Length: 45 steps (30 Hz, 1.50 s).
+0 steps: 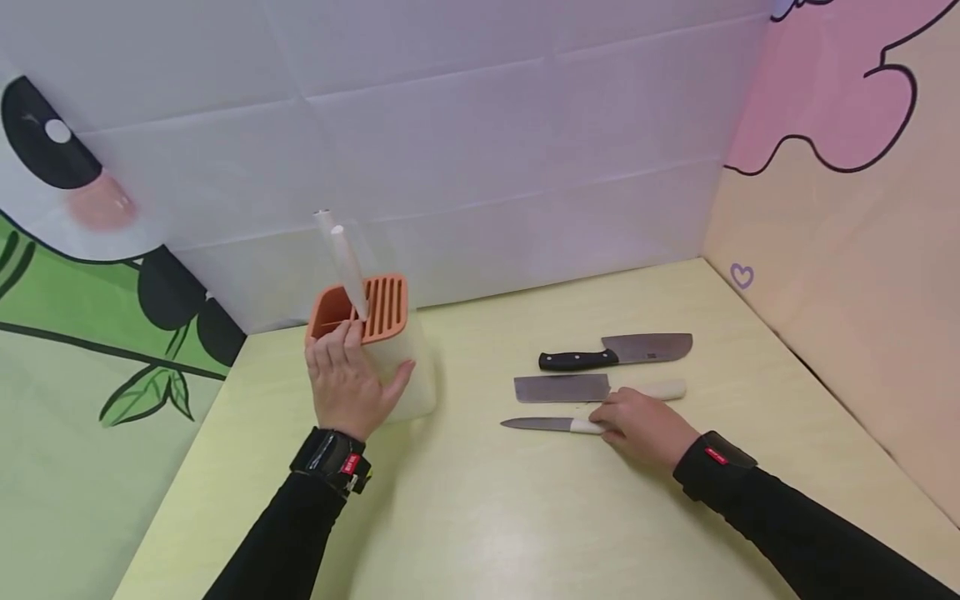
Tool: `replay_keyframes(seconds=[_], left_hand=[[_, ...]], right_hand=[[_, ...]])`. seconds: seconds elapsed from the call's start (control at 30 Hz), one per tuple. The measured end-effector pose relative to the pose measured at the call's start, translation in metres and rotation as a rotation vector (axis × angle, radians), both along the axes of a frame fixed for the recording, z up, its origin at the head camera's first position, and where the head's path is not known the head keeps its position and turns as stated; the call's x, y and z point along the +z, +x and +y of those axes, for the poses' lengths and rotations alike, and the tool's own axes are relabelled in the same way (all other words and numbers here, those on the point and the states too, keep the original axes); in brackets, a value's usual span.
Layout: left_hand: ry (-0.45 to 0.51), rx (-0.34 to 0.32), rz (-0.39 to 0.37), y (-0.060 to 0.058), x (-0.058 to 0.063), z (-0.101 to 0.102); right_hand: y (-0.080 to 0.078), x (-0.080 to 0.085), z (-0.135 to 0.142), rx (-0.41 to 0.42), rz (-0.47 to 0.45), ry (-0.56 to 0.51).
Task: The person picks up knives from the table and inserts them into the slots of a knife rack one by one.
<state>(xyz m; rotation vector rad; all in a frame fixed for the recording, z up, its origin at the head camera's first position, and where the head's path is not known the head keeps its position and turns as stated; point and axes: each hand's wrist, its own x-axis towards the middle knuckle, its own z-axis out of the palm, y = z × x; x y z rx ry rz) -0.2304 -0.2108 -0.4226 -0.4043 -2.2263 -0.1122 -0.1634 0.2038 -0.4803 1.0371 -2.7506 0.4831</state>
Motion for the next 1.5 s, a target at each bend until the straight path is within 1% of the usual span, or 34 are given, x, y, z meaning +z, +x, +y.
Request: replay_keyframes(seconds=[0.3, 0.5, 0.63, 0.77, 0.83, 1.0, 1.27, 1.5], left_hand=[[-0.002, 0.007, -0.002, -0.001, -0.002, 0.0], [-0.002, -0.012, -0.009, -0.001, -0.002, -0.001], [-0.006, -0.013, -0.012, -0.003, -0.002, 0.001], [-0.01, -0.002, -0.008, -0.005, -0.003, 0.003], [-0.008, 0.006, -0.009, -0.005, -0.003, 0.004], [0.002, 0.015, -0.017, -0.008, -0.003, 0.008], [0.004, 0.018, -0.037, -0.007, 0.0, 0.008], [0.002, 0.019, -0.056, -0.004, 0.002, 0.008]], right_hand=[[-0.003, -0.001, -0.017, 0.015, -0.019, -0.008], [-0.004, -0.004, -0.024, 0.019, -0.029, -0.015], [-0.009, -0.006, -0.023, 0.003, -0.052, 0.0], [-0.013, -0.004, -0.019, -0.03, -0.074, 0.019], [-0.015, -0.002, -0.017, -0.032, -0.078, 0.021], [-0.022, -0.002, -0.016, 0.003, -0.076, 0.024], [-0.026, -0.001, -0.027, 0.027, -0.082, 0.01], [-0.026, 0.007, -0.03, 0.035, -0.135, -0.017]])
